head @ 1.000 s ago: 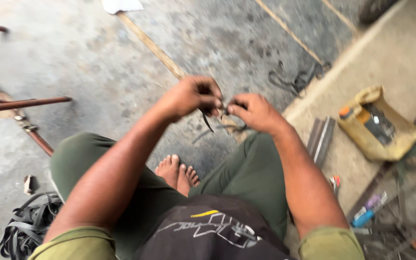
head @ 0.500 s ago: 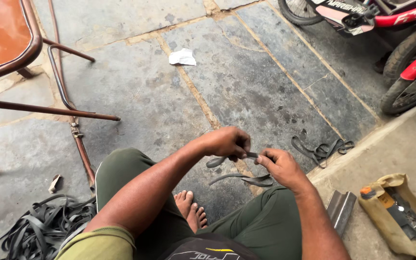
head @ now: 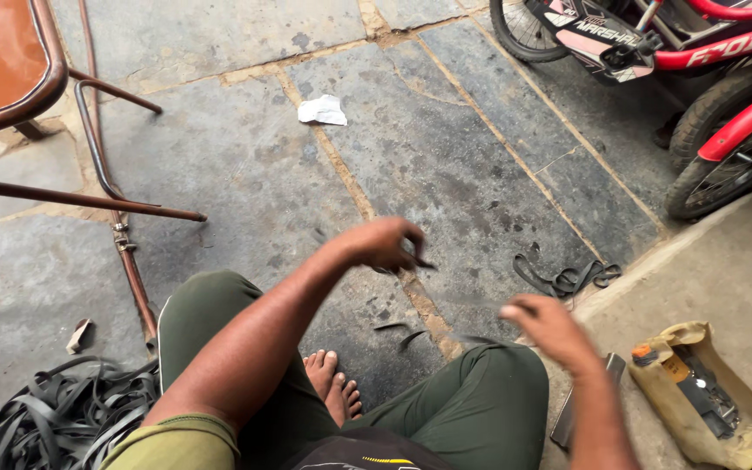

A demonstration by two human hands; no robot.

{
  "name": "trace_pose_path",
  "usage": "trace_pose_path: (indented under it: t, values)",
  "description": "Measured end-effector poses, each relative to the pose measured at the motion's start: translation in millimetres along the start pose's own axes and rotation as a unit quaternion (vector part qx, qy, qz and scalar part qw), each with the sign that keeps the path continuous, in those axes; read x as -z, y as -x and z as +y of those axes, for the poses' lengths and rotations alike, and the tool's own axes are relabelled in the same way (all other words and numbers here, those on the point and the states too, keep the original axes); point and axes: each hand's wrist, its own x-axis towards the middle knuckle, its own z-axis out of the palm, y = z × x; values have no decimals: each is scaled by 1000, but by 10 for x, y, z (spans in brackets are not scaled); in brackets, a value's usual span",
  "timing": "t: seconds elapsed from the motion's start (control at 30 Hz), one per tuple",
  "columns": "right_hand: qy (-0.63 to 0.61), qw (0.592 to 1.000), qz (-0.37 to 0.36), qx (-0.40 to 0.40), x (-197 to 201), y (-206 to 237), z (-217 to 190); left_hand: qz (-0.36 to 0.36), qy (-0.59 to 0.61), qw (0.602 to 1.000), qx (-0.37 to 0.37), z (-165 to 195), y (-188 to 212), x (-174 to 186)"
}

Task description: The person sits on a low stool and works on a bicycle inner tube, using a hammer, pliers, a file, and scissors to flatten, cut, and trim sections of the tube. The person repeatedly folds, hammers, and cuts the tube while seated.

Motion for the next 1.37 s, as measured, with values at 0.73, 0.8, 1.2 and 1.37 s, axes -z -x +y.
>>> trace_pose_path:
  t: [0.73, 0.8, 1.2, 1.37]
  values:
    - [-39, 999, -32, 4, -430, 39, -274, -60, -104, 993, -11, -47, 185, -25]
    - [11, 999, -36, 18, -669, 57, -503, -110, 56, 976, -182, -50, 146, -251]
    - [-95, 990, -40, 92, -879, -12, -609, -177, 147, 960, -160, -168, 127, -357]
    - [-166, 985, -38, 24, -549, -212, 7, -31, -90, 989, -110, -99, 331, 269]
